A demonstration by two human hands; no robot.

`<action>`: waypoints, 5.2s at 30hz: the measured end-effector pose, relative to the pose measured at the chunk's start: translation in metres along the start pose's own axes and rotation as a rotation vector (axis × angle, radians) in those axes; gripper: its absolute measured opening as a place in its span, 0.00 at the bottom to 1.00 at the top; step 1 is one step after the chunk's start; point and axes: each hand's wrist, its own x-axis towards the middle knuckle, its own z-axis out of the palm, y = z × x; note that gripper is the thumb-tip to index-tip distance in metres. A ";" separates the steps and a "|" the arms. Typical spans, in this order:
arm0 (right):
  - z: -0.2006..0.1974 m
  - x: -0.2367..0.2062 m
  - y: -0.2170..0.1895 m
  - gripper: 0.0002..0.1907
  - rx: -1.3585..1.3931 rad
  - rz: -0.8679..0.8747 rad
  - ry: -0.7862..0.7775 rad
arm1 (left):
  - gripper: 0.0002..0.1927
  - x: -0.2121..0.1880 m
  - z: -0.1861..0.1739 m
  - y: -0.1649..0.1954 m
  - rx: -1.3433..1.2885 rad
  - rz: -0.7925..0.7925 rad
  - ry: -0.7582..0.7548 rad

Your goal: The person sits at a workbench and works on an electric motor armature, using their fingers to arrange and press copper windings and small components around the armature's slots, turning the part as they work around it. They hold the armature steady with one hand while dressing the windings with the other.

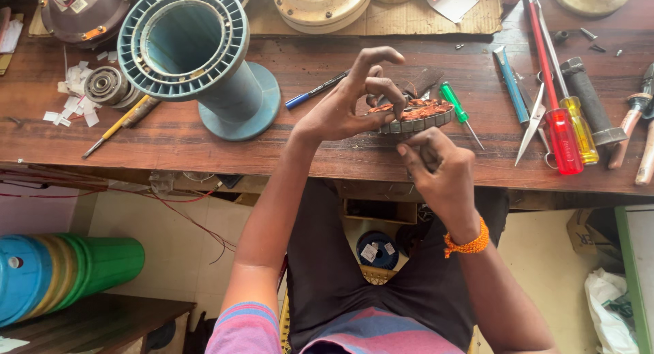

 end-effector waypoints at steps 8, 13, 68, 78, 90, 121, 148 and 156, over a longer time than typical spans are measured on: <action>-0.007 -0.007 0.022 0.04 0.046 0.019 0.099 | 0.23 -0.003 0.028 0.013 0.326 0.103 0.163; -0.041 0.003 0.018 0.05 -0.073 -0.174 0.063 | 0.22 -0.006 0.059 0.019 0.642 0.094 0.342; -0.042 0.051 -0.010 0.09 -0.214 -0.334 -0.081 | 0.06 0.010 0.016 0.000 0.112 -0.084 0.072; -0.011 0.006 -0.005 0.05 0.044 0.021 -0.013 | 0.07 0.013 -0.004 0.001 0.276 0.128 -0.016; 0.010 -0.017 0.017 0.04 0.242 0.051 0.073 | 0.08 0.022 -0.012 0.024 0.446 0.134 -0.106; -0.002 -0.039 0.048 0.02 0.389 0.109 0.180 | 0.25 0.006 0.043 0.037 0.721 0.039 0.117; -0.050 0.040 -0.010 0.04 -0.046 -0.134 -0.044 | 0.17 -0.011 0.060 0.012 0.723 0.166 0.380; -0.052 0.044 -0.019 0.04 -0.095 -0.104 -0.068 | 0.18 -0.011 0.068 0.012 0.675 0.108 0.450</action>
